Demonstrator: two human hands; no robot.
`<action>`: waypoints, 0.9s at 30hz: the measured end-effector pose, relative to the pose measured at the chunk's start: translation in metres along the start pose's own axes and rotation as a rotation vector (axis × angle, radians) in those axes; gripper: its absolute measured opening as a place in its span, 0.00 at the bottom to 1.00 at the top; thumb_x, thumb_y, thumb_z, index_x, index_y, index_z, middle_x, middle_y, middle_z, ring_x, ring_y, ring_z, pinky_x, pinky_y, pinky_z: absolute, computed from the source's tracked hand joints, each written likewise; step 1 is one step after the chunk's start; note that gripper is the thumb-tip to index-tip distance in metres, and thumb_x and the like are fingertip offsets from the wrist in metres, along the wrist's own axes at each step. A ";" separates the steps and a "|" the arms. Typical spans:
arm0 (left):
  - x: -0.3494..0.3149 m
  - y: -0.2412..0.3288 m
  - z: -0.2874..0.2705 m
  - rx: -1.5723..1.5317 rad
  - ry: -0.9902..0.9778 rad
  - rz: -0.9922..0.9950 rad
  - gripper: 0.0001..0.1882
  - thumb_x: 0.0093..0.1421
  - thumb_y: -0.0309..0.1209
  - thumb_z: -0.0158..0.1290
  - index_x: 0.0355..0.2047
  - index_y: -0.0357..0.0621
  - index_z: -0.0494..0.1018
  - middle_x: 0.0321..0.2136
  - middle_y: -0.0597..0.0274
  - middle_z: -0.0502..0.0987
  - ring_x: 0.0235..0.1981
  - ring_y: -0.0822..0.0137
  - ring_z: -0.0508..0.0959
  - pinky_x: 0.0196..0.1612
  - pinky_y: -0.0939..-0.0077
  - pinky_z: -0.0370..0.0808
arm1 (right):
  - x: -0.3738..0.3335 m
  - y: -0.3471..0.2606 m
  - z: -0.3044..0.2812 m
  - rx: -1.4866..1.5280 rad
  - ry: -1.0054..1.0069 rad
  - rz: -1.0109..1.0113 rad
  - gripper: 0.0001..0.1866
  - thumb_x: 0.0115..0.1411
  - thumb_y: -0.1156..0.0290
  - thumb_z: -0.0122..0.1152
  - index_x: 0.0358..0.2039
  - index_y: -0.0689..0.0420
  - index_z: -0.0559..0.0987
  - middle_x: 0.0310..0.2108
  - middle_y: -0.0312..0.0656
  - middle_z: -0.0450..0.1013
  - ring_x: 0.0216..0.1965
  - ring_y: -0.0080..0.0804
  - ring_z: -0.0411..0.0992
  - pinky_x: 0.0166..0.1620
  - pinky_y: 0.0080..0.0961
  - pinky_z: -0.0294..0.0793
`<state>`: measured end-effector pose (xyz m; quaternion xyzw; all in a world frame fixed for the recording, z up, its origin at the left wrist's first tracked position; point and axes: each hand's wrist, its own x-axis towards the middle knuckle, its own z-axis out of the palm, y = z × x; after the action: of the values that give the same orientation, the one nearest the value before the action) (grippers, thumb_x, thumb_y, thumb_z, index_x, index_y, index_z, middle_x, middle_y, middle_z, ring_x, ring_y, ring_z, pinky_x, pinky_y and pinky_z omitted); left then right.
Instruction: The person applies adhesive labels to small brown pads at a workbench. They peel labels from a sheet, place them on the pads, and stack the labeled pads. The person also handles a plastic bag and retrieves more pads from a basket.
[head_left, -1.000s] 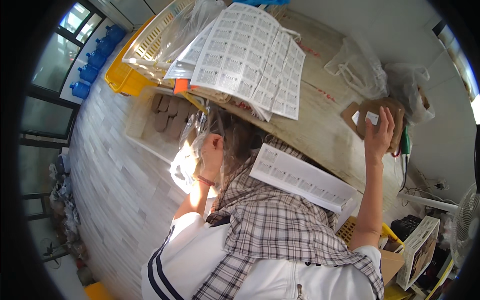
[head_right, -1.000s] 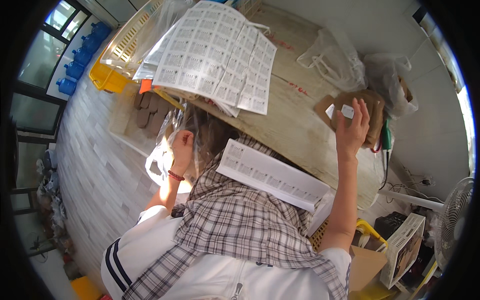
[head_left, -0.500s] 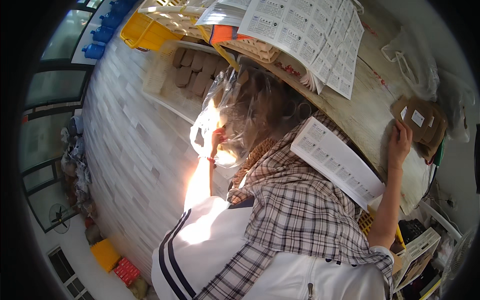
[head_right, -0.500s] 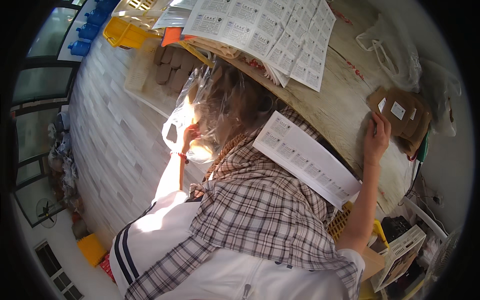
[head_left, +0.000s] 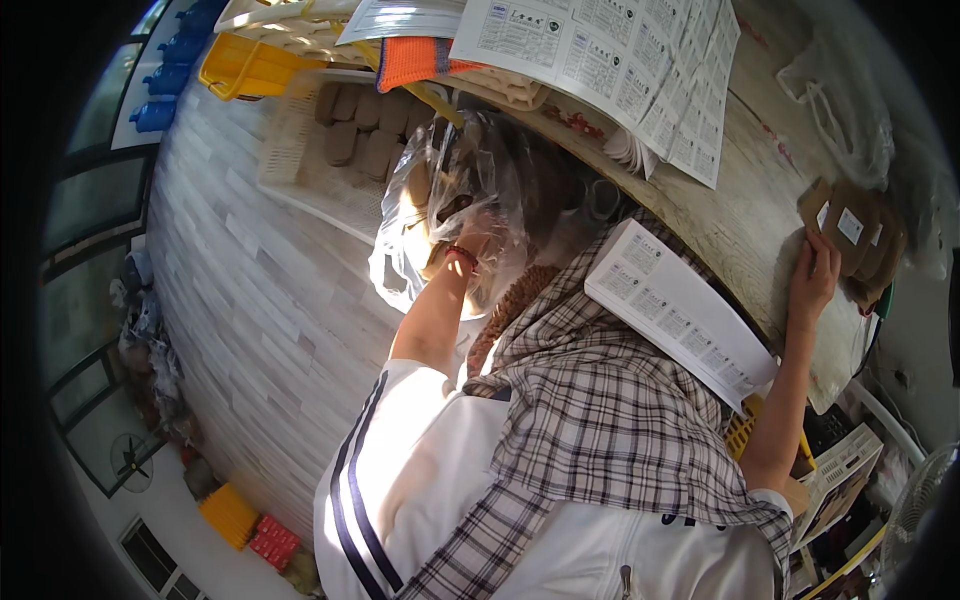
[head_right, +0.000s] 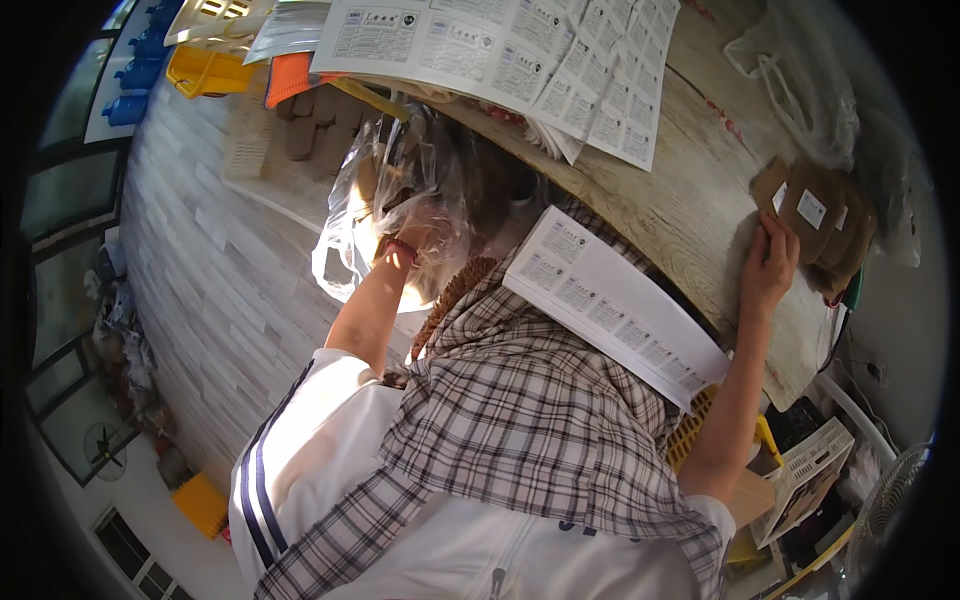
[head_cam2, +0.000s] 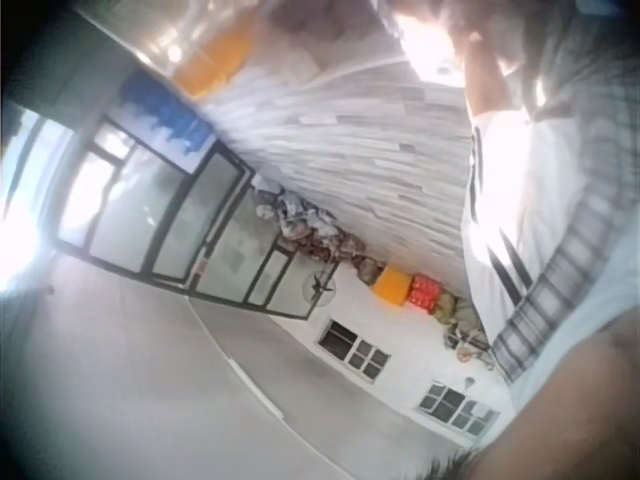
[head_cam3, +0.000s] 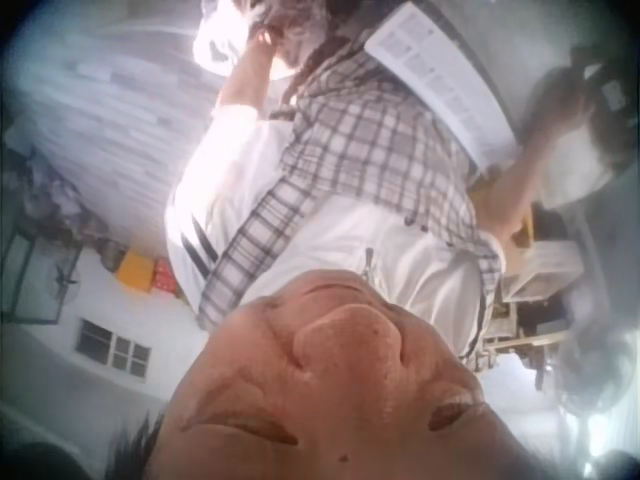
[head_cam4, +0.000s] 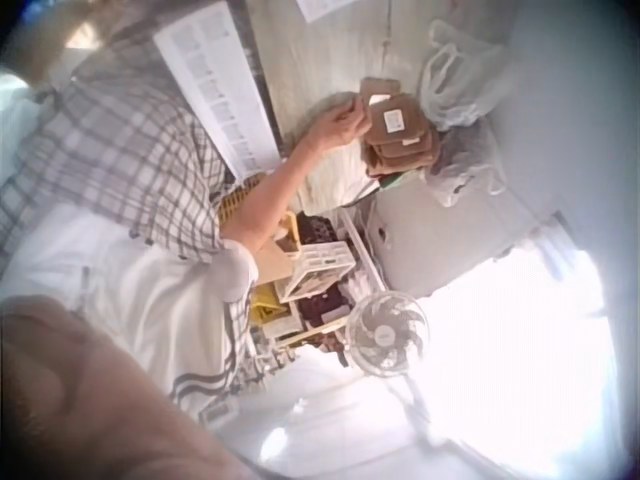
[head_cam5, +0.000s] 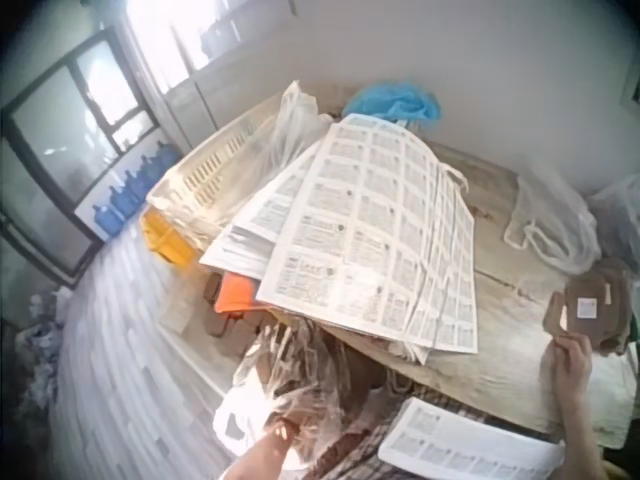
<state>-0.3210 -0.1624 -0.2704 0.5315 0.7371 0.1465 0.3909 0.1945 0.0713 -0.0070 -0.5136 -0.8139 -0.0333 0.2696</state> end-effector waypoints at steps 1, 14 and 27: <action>0.004 -0.001 0.004 -0.001 0.009 -0.008 0.20 0.62 0.38 0.53 0.51 0.40 0.76 0.46 0.54 0.81 0.49 0.57 0.79 0.53 0.54 0.74 | 0.000 0.000 0.000 -0.001 0.004 0.005 0.10 0.64 0.75 0.61 0.45 0.55 0.82 0.45 0.45 0.76 0.47 0.44 0.75 0.50 0.34 0.73; 0.031 -0.065 0.112 -0.818 0.273 -0.204 0.20 0.63 0.30 0.52 0.55 0.39 0.74 0.46 0.51 0.80 0.43 0.58 0.81 0.43 0.63 0.79 | -0.001 -0.002 -0.001 0.031 0.039 0.032 0.10 0.63 0.76 0.61 0.44 0.55 0.82 0.44 0.44 0.76 0.46 0.42 0.75 0.49 0.32 0.74; 0.021 0.044 0.076 -0.256 0.380 -0.440 0.20 0.60 0.35 0.53 0.50 0.40 0.75 0.46 0.40 0.79 0.48 0.43 0.80 0.51 0.54 0.77 | 0.000 -0.005 -0.002 0.041 0.051 0.041 0.08 0.63 0.76 0.62 0.43 0.55 0.83 0.43 0.43 0.76 0.45 0.41 0.75 0.48 0.32 0.74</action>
<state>-0.2392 -0.1415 -0.3012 0.2690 0.8698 0.2464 0.3323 0.1911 0.0687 -0.0043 -0.5234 -0.7966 -0.0241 0.3014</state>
